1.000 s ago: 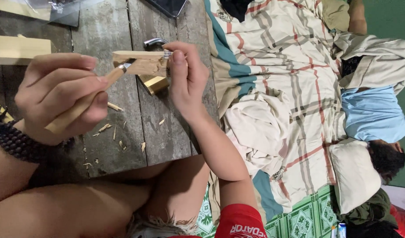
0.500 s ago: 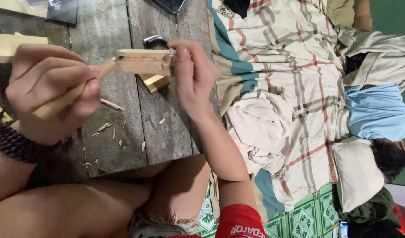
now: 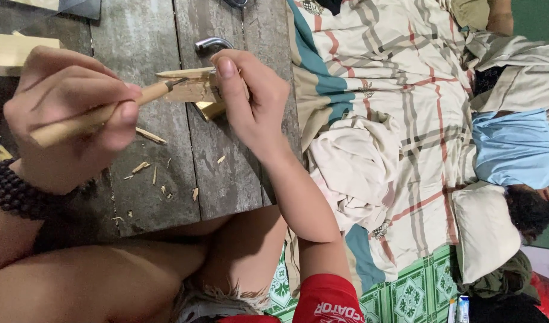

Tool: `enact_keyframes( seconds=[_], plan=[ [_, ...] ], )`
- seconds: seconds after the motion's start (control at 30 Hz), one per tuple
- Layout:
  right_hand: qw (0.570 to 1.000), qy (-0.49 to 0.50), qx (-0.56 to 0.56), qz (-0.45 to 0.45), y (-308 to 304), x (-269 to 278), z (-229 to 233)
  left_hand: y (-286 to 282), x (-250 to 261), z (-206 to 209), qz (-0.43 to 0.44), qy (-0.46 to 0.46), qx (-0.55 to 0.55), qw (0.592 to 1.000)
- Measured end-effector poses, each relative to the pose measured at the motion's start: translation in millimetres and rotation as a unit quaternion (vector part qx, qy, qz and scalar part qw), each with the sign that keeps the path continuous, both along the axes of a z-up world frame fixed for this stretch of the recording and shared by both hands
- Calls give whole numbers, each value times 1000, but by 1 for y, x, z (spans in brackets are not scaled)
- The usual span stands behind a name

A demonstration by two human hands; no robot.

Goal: Shaping and carving small wooden blocks using a hand-held carving tool and a metal hook for manipulation.

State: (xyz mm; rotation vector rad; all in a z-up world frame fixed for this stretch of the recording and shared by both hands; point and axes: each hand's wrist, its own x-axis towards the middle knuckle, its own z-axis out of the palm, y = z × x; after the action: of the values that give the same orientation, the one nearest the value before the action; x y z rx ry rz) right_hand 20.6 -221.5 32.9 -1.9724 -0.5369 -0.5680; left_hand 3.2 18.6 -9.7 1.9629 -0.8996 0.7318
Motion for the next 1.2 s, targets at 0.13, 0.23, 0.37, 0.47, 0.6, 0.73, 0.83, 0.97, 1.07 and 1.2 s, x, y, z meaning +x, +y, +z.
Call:
enact_keyframes(
  seconds=[0.13,0.23,0.37,0.47,0.6,0.73,0.83,0.97,1.07,1.2],
  plan=[
    [1000,7,5,2,-2,1,-1,1,-3,0,0,28,-23,999],
    [1000,7,-4,-2,-2,1,2,3,-3,-2,2,27,-18,999],
    [1000,11,-20,8,-1,-1,8,1,-1,-1,-14,29,-15,999],
    [999,12,-34,26,-1,0,7,-1,-4,5,-16,44,-16,999],
    [997,40,-19,60,-2,-1,10,-2,-1,-3,-23,55,-18,998],
    [997,51,-29,56,-2,-2,11,-2,-2,1,-21,42,-5,999],
    [996,37,-44,64,-2,-2,12,-1,-2,1,-29,45,-9,999],
    [996,2,-62,59,-3,0,9,-1,-2,-2,-17,43,-7,999],
    [996,-26,-67,57,-5,9,1,-2,8,-15,-21,15,-29,999],
    [994,-39,-98,31,0,-1,12,-3,-2,-4,-21,36,-42,998]
  ],
)
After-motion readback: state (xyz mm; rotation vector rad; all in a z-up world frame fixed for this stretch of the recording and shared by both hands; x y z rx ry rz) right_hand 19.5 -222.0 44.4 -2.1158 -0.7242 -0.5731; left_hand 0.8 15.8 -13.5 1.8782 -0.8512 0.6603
